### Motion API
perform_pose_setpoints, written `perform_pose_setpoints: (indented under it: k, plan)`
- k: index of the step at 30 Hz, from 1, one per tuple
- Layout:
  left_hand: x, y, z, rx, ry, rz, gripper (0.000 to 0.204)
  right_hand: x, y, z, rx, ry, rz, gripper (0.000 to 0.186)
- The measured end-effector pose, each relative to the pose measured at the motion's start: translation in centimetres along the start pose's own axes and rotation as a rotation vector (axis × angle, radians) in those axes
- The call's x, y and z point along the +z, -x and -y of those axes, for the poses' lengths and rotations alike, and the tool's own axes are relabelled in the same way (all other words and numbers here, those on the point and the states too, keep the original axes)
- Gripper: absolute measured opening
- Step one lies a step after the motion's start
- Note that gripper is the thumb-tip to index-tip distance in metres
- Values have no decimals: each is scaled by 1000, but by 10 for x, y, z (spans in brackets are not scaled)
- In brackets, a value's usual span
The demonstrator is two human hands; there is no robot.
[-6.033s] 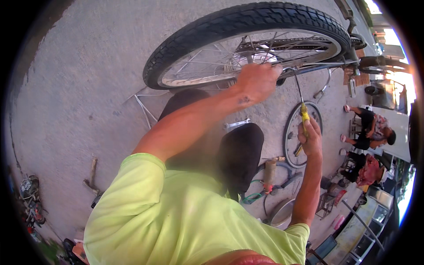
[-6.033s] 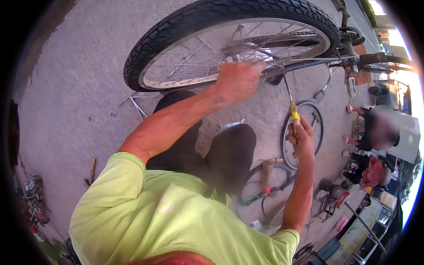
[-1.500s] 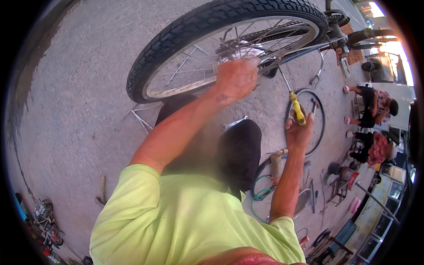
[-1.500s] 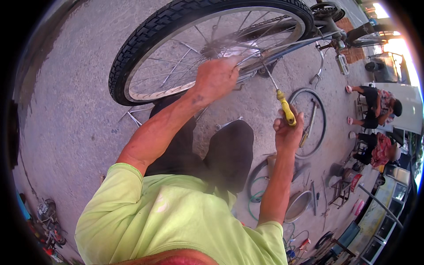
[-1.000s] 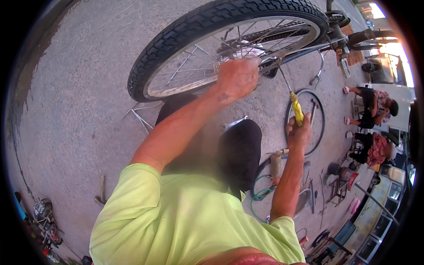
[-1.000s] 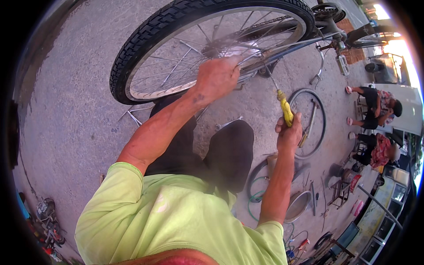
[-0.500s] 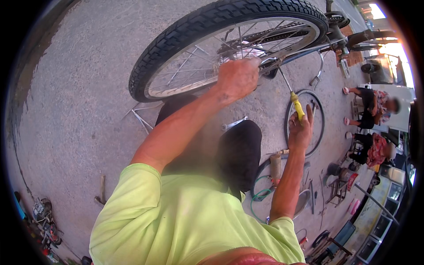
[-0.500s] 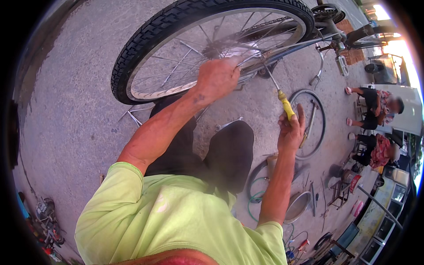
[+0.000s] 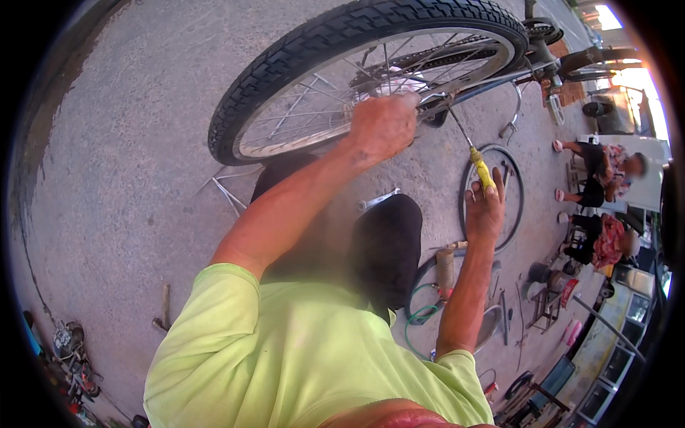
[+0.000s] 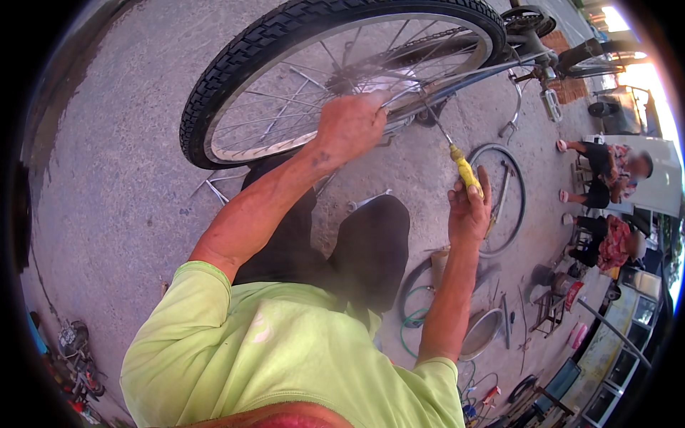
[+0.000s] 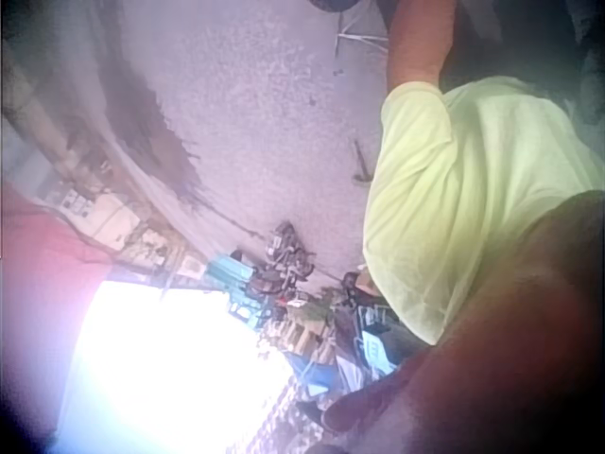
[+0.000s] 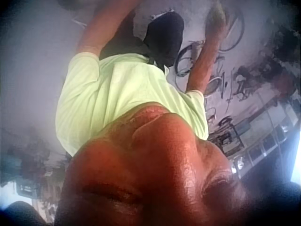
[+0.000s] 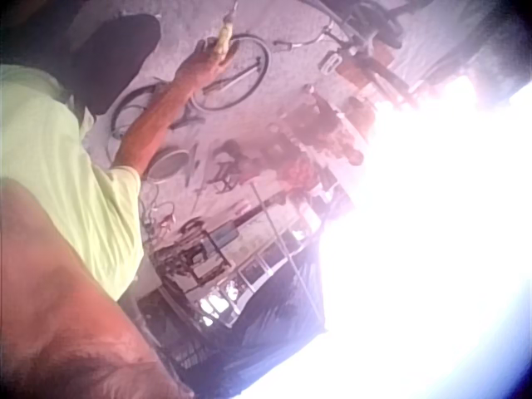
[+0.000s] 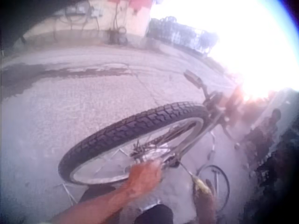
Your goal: The person repairs an inverted bicycle by using a screwdriver and a wrench to work on the rear wheel hub and then checks the chain.
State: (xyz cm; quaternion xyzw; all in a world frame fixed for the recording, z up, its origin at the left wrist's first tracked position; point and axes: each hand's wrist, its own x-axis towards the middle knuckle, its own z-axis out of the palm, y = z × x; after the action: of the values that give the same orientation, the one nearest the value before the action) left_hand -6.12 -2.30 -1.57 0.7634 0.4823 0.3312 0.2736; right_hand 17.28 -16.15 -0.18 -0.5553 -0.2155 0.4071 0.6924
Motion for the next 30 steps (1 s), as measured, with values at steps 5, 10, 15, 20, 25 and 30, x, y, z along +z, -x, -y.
perform_pose_setpoints:
  k: [5, 10, 15, 20, 25, 30]
  plan:
    - [0, 0, -2, 9, 8, -15, 29, -60, -29, -8, 222, -60, 167, 51]
    - [1, 1, 1, 12, 11, -21, 29, -22, -10, -15, -174, 149, 39, 43]
    - [0, 0, -1, 2, 12, -5, 28, -44, -19, -5, 154, -104, 173, 45]
    - [-1, 0, -2, 10, 15, 7, 28, -58, -25, -12, 88, -60, 178, 44]
    - [-3, 1, -2, -8, 6, 8, 27, -11, -6, -9, -128, 102, 27, 43]
    - [3, 1, -3, 75, 16, -114, 11, -64, -29, -14, 94, 139, 192, 42]
